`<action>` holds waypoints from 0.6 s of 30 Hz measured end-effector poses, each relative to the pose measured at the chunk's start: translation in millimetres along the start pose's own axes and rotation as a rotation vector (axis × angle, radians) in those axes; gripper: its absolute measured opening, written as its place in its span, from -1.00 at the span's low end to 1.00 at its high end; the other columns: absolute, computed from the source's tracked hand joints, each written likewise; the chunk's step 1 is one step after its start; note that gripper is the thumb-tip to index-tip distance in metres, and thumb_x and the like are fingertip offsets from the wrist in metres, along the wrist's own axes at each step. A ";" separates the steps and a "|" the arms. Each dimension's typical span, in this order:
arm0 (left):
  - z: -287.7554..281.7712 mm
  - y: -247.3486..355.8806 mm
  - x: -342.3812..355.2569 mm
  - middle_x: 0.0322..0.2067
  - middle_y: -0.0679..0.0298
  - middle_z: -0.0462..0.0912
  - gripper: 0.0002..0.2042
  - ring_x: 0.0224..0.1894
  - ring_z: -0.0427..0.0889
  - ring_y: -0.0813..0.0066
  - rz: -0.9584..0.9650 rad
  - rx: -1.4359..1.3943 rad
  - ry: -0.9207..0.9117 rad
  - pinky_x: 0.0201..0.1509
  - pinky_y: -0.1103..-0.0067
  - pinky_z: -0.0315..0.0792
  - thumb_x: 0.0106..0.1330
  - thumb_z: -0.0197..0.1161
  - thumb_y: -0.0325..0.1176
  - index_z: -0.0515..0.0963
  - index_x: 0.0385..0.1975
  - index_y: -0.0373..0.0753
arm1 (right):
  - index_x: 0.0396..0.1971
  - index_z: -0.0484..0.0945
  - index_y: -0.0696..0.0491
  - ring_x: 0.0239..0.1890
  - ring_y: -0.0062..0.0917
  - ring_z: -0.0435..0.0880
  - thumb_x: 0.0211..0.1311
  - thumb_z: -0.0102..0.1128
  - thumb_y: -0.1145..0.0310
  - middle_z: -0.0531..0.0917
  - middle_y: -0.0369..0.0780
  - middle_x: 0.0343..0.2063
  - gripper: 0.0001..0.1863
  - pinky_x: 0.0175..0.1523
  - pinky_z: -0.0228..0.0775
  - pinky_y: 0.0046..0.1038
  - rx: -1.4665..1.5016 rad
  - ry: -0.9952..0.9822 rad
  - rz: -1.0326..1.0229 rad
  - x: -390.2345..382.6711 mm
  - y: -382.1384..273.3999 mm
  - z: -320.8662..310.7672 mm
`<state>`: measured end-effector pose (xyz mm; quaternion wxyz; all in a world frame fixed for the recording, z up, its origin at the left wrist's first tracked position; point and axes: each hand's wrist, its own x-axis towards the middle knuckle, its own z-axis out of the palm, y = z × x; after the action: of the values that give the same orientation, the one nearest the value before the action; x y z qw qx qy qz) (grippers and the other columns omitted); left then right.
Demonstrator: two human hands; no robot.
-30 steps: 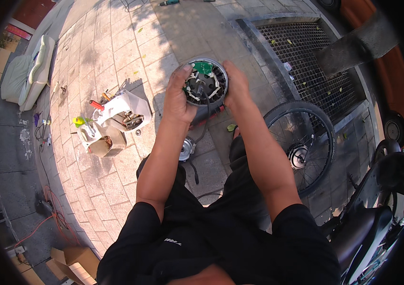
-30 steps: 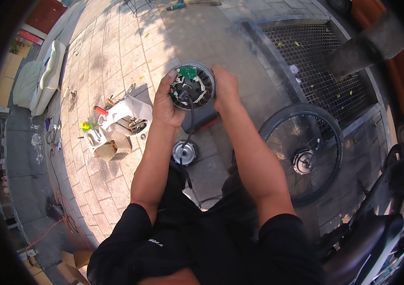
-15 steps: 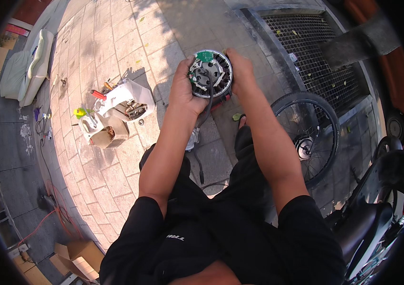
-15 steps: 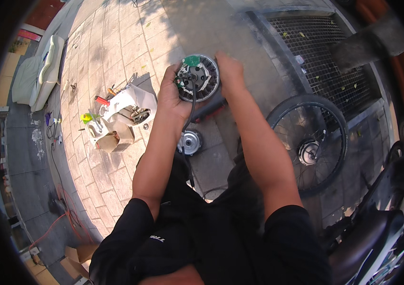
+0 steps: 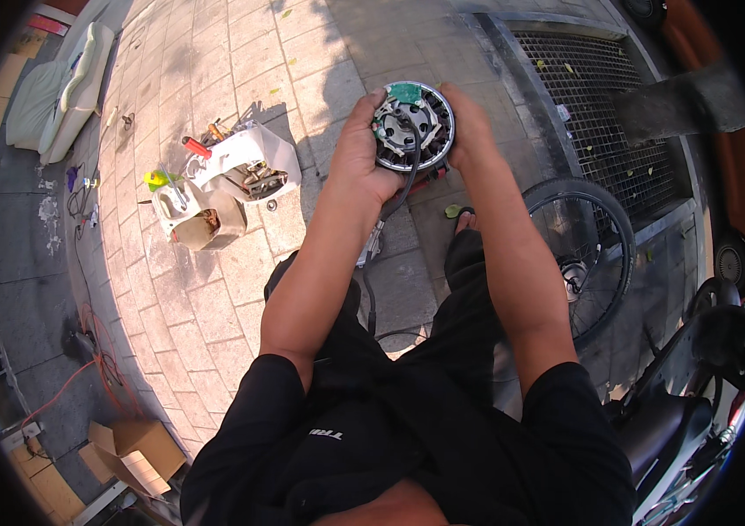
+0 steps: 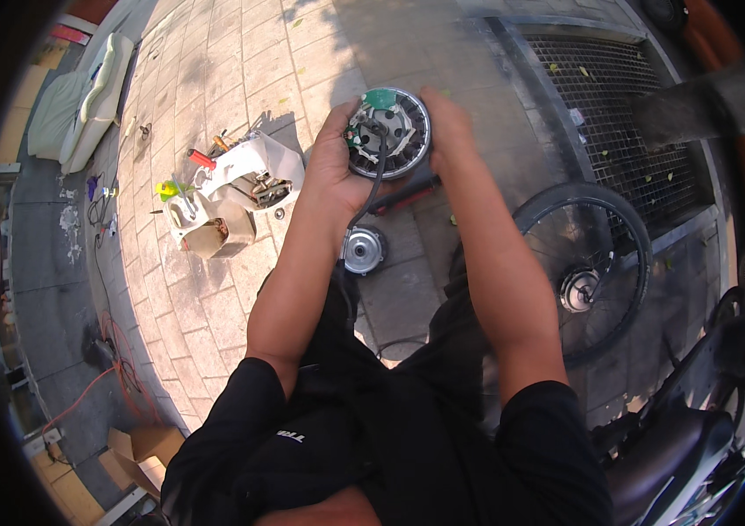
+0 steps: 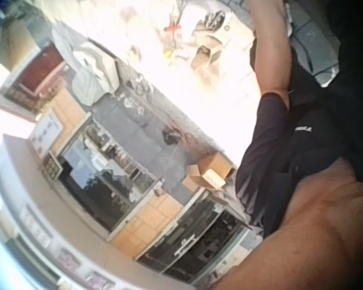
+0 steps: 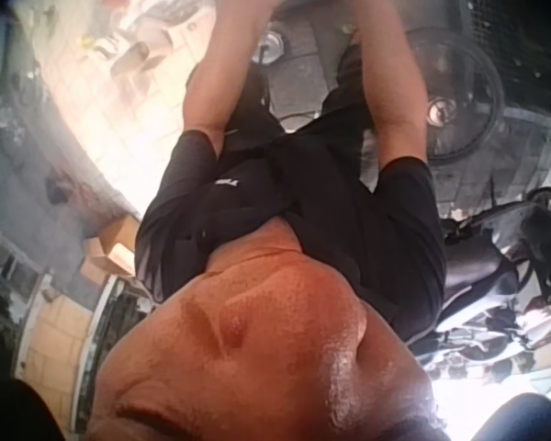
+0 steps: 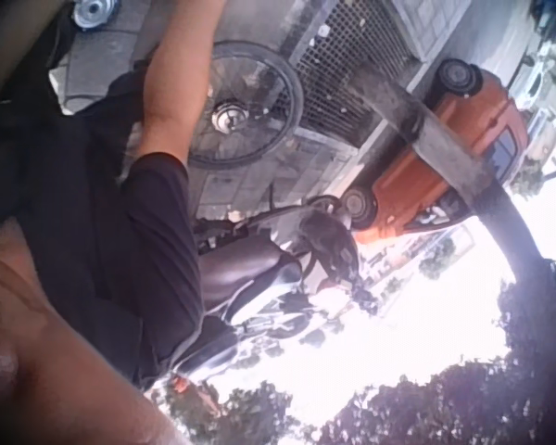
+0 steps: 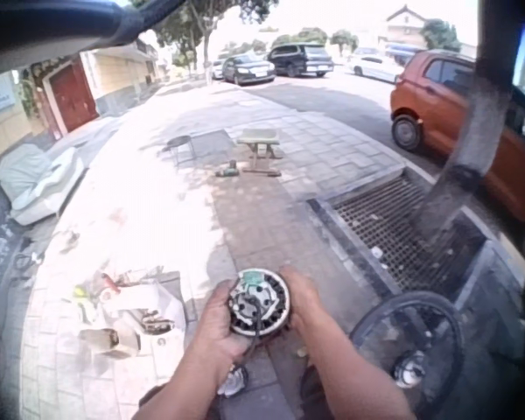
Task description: The person holds a circular motor component and uses a screwdriver to adjust internal parts. They rotate the component to access different areas and continue tightening or loosening screws throughout the clip.
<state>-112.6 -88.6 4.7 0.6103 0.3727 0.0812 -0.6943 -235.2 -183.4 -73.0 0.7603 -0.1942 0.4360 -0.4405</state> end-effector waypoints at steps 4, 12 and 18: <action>-0.1 2.2 -3.0 -0.04 0.23 0.80 -0.67 0.05 0.71 0.13 0.013 0.068 -0.038 0.23 -0.09 0.43 0.40 0.32 0.03 0.69 -0.04 -0.04 | -0.24 0.66 0.07 -0.31 -0.33 0.79 0.55 0.08 0.13 0.80 -0.14 -0.31 -0.68 -0.08 0.73 -0.19 0.074 -0.102 0.035 12.9 4.5 -5.5; 3.3 11.4 -26.8 0.36 -0.01 0.50 -0.20 0.42 0.46 -0.08 0.096 0.068 -0.189 0.47 -0.23 0.17 0.36 0.11 0.32 0.38 0.39 -0.24 | -0.08 0.62 0.24 -0.12 -0.23 0.81 0.62 -0.10 0.16 0.78 0.00 -0.15 -0.56 0.07 0.73 -0.11 0.149 -0.163 -0.003 -6.5 -5.1 7.0; -1.1 14.1 -18.6 0.36 0.00 0.50 -0.14 0.43 0.45 -0.08 0.097 0.041 -0.243 0.48 -0.28 0.13 0.39 0.03 0.37 0.32 0.44 -0.26 | -0.05 0.63 0.25 -0.06 -0.17 0.80 0.63 -0.16 0.12 0.78 0.03 -0.09 -0.50 0.15 0.71 -0.06 0.254 -0.254 0.022 7.1 -3.8 -2.8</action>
<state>-99.8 -76.7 20.2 0.6408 0.3017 -0.0258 -0.7055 -237.8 -191.2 -75.5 0.8324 -0.1458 0.2793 -0.4559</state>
